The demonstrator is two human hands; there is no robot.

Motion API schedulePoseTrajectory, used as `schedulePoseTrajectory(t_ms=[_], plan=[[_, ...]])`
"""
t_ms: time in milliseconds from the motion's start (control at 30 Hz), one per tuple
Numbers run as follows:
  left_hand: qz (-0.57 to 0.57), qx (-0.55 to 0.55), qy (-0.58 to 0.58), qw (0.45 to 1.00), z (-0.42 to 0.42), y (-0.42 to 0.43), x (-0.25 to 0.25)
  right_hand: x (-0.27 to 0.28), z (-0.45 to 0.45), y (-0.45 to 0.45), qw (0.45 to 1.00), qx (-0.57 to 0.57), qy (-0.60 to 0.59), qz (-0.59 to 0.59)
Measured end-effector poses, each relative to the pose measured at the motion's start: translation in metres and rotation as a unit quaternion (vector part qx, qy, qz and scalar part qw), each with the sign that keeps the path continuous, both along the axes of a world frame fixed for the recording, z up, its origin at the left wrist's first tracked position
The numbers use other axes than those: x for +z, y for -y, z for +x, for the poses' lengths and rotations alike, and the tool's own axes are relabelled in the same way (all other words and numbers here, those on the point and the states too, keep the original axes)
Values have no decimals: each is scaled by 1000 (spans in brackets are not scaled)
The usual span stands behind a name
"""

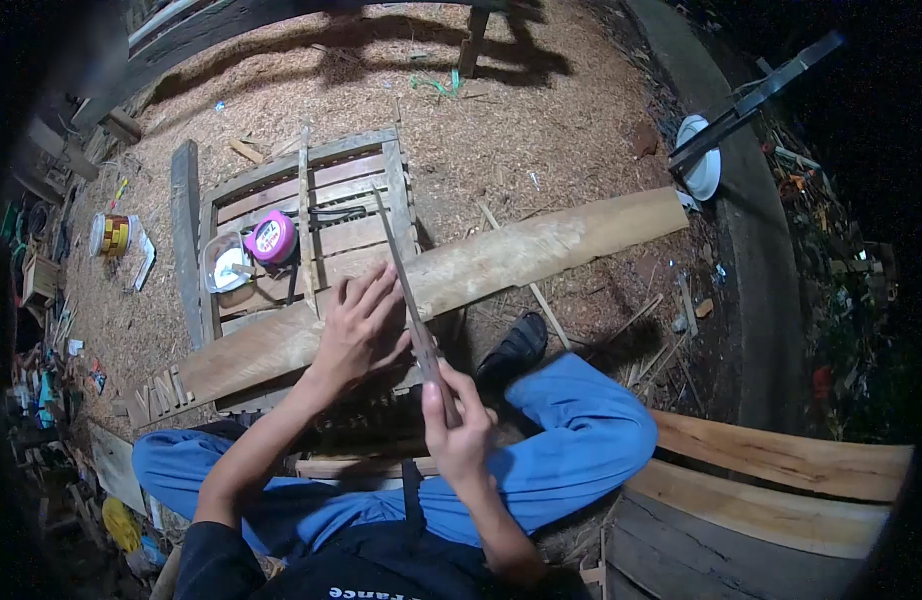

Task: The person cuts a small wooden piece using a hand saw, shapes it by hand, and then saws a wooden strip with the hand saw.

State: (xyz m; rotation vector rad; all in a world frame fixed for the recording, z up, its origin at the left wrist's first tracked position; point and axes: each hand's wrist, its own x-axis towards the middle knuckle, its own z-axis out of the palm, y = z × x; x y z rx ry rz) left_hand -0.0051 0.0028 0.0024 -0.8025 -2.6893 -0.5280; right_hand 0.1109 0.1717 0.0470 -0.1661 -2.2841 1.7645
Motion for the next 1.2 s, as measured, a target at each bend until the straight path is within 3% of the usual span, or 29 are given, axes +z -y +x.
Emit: schedulePoseTrajectory(t_ms=[33, 67, 467, 533, 667, 800, 933, 1033, 1200], plan=[[3, -3, 0, 1000, 0, 0, -1, 13, -2, -3, 995, 6, 95, 24], [2, -6, 2, 1000, 2, 3, 1, 14, 7, -4, 995, 5, 101, 21], [13, -7, -6, 1000, -1, 1, 6, 5, 13, -5, 998, 10, 59, 6], [7, -8, 9, 1000, 1, 2, 4, -7, 1, -2, 999, 8, -27, 39], [1, -3, 13, 1000, 2, 1, 9, 16, 21, -6, 997, 0, 72, -5], [8, -4, 10, 1000, 2, 3, 6, 0, 8, -3, 999, -4, 34, 30], [60, -8, 14, 998, 0, 4, 11, -5, 13, -12, 995, -38, 57, -70], [96, 3, 10, 995, -4, 3, 11, -10, 3, -21, 996, -73, -24, -47], [131, -11, 29, 991, -15, 8, 19, -10, -8, -32, 997, -71, 9, -29]])
